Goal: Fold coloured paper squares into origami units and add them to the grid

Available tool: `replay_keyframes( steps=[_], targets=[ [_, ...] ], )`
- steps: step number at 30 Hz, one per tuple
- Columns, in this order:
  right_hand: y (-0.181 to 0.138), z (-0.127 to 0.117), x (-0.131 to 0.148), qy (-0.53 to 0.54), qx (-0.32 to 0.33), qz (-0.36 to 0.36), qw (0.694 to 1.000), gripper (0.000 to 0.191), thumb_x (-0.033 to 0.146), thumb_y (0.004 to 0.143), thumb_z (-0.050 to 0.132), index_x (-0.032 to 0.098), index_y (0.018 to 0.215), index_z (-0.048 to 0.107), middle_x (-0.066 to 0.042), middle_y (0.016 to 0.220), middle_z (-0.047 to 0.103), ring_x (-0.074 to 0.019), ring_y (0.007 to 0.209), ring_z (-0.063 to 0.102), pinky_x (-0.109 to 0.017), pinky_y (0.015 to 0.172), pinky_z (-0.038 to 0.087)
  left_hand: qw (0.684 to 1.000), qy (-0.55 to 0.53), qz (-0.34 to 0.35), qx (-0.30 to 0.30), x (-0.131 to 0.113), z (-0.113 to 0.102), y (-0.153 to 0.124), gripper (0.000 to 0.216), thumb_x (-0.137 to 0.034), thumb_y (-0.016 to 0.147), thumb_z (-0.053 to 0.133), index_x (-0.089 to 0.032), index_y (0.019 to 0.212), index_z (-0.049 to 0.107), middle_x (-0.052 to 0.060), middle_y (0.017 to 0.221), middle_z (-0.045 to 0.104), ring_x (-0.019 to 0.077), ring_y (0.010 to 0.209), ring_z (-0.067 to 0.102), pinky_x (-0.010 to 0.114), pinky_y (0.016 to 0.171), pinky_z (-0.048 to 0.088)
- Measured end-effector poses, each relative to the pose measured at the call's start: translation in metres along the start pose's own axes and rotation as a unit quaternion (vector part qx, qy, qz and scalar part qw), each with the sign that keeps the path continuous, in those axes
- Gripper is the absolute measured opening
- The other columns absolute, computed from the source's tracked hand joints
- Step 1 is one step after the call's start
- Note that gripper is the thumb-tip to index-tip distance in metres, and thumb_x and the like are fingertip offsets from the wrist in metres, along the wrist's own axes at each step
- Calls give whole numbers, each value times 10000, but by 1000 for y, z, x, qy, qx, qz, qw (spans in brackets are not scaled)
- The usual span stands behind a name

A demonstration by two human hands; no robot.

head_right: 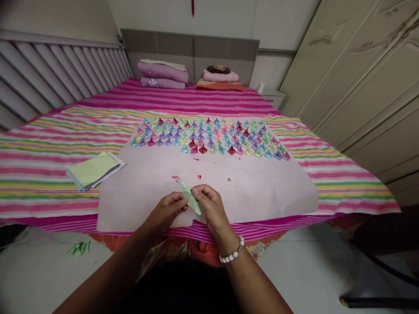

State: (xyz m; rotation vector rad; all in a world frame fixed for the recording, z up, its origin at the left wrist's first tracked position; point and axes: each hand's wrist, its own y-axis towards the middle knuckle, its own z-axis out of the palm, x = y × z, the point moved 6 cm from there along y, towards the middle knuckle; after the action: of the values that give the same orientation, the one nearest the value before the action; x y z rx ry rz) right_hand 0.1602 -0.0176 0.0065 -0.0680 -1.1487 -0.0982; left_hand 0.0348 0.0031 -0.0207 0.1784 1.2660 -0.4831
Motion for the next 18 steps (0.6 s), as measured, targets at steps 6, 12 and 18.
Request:
replay_keyframes(
  steps=[6,12,18],
  targets=[
    [-1,-1,-4,12,11,29,999,182,339,687,773,195,690,662,24,679,609,-132,640,514,-256,631,404,998,48,1,30,-2,1,-1,212,-368,759,696,-158,767,662,-24,669,577,115,675,497,247,696,376],
    [1,-3,-3,8,12,46,999,174,337,687,761,192,686,665,28,631,606,-122,587,512,-252,588,404,998,46,0,36,-4,-1,0,193,-348,740,711,-161,774,674,-23,678,589,112,674,504,247,696,383],
    [5,-8,1,-92,16,-1,996,194,297,618,794,187,740,691,35,590,597,-101,523,476,-234,521,379,1000,23,4,16,-1,-7,7,209,-331,718,737,-154,818,691,-16,675,619,98,649,532,232,673,408]
  ],
)
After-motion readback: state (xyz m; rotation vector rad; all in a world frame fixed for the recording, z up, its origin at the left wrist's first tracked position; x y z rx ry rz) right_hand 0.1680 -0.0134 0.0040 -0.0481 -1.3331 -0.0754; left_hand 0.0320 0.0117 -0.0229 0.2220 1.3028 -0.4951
